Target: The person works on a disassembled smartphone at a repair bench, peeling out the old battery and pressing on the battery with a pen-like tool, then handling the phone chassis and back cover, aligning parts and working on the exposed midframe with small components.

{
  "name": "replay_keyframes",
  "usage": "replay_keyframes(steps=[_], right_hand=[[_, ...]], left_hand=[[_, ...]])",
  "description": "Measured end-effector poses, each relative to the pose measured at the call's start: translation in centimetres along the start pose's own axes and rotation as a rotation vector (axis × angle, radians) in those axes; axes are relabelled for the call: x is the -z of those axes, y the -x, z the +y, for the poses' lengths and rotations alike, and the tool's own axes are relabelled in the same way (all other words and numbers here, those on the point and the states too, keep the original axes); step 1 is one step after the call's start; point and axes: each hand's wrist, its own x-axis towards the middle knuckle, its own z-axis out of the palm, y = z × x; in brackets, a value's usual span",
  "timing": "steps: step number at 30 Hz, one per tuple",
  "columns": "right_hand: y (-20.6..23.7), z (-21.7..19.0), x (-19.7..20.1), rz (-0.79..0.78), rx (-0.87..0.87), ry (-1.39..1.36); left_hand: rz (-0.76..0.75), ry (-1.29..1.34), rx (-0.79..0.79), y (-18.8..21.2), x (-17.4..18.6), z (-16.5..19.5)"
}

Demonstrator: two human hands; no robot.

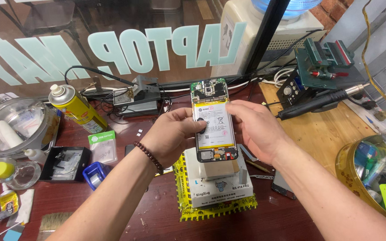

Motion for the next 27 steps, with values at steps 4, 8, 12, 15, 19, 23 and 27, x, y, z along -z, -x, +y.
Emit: replay_keyframes(steps=[4,8,12,15,19,23,27], right_hand=[[-0.2,0.0,0.6,-0.037,0.031,0.012],[-0.5,0.6,0.8,0.012,0.054,0.047],[-0.9,1.6,0.8,0.108,0.106,0.067],[-1.1,2.7,0.6,0.166,0.160,0.056],[-0.9,4.0,0.9,0.218,0.128,0.133],[-1.1,4.6,1.8,0.125,-0.088,0.205],[-1.3,5.3,2.1,0.105,-0.124,0.065]], left_hand=[[0.051,-0.001,-0.002,0.3,-0.2,-0.2],[0.058,0.006,-0.005,0.4,-0.4,-0.4],[0.058,-0.024,-0.017,0.2,-0.5,-0.5],[0.061,-0.047,-0.042,-0.2,-0.8,-1.0],[0.070,-0.104,0.020,-0.6,-0.4,-1.7],[0.209,-0.127,0.089,-1.2,0.3,-2.7],[0.212,-0.050,0.133,-1.8,0.9,-3.7]])
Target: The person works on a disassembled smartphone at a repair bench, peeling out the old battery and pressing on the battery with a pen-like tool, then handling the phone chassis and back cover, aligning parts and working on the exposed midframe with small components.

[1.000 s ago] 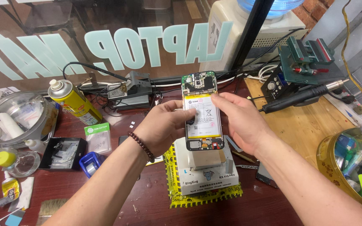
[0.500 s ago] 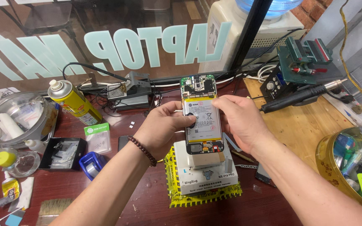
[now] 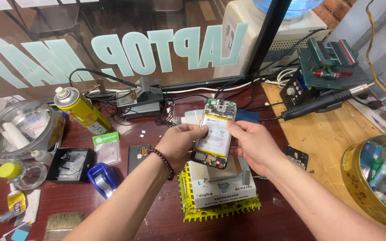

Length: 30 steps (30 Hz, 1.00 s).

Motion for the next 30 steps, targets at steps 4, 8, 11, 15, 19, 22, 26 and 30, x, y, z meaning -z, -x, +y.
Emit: replay_keyframes(steps=[4,8,11,15,19,22,26,30], right_hand=[[0.0,0.3,0.1,-0.001,-0.002,-0.102],[0.4,0.4,0.0,-0.101,-0.022,-0.030],[0.4,0.7,-0.8,-0.099,0.020,-0.030],[0.6,0.5,-1.0,-0.109,0.013,-0.046],[0.9,0.3,-1.2,-0.144,0.005,-0.049],[1.0,0.4,-1.6,-0.119,0.018,-0.045],[1.2,0.9,-2.0,-0.075,-0.070,-0.020],[1.2,1.4,-2.1,-0.077,-0.048,0.041]], left_hand=[[-0.059,-0.134,0.042,0.1,1.0,-0.3],[-0.041,-0.132,-0.002,0.1,1.3,-0.2],[-0.031,-0.129,0.002,0.2,1.6,-0.2],[-0.056,-0.083,-0.002,0.2,1.9,-0.6],[-0.065,-0.029,0.010,0.1,2.1,-1.1],[-0.058,-0.033,0.012,0.1,2.3,-1.3],[-0.045,0.003,-0.004,0.1,2.2,-1.7],[-0.020,-0.004,0.061,-0.2,2.3,-1.7]])
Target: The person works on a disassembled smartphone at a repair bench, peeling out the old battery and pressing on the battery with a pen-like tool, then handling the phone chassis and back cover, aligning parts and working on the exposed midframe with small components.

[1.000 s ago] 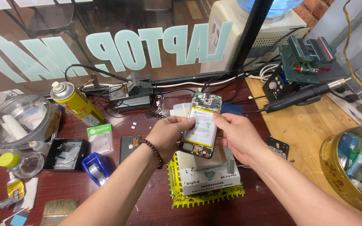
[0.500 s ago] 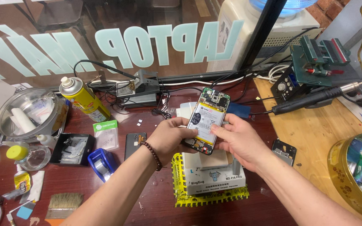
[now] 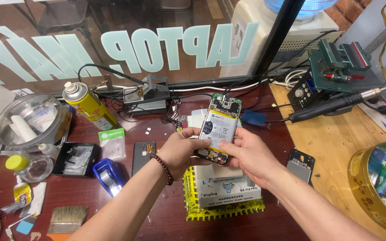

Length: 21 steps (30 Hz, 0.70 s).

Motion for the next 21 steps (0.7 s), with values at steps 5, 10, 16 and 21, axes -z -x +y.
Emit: replay_keyframes(steps=[5,10,16,21], right_hand=[[-0.3,-0.1,0.7,-0.012,0.013,0.000],[-1.0,-1.4,2.1,-0.005,0.083,-0.064],[-1.0,-1.8,2.0,-0.025,0.092,-0.030],[-1.1,-1.2,1.6,-0.045,0.043,-0.056]], left_hand=[[-0.061,0.018,-0.094,-0.1,0.2,0.3],[-0.055,-0.053,-0.037,0.9,-0.1,0.3],[-0.054,-0.049,-0.010,1.0,-0.7,1.0],[-0.058,0.016,-0.007,0.5,-0.6,0.7]])
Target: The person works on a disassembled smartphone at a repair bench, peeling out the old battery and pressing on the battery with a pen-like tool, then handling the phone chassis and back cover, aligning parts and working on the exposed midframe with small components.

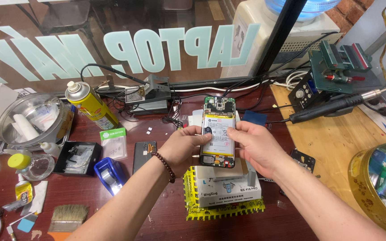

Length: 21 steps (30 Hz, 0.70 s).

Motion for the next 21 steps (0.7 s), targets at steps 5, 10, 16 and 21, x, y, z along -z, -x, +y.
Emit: replay_keyframes(steps=[5,10,16,21], right_hand=[[-0.4,0.8,0.2,0.048,-0.020,0.069],[-0.9,1.5,0.1,0.234,-0.042,0.251],[-0.8,1.9,0.1,0.397,-0.041,0.454],[-0.7,2.2,-0.1,0.499,0.037,0.564]], left_hand=[[0.065,-0.136,-0.076,-0.9,0.3,-0.1],[0.155,-0.180,-0.056,-1.4,0.3,-0.4],[0.208,-0.266,-0.048,-2.5,0.4,-0.9],[0.273,-0.453,-0.098,-4.3,0.7,-2.1]])
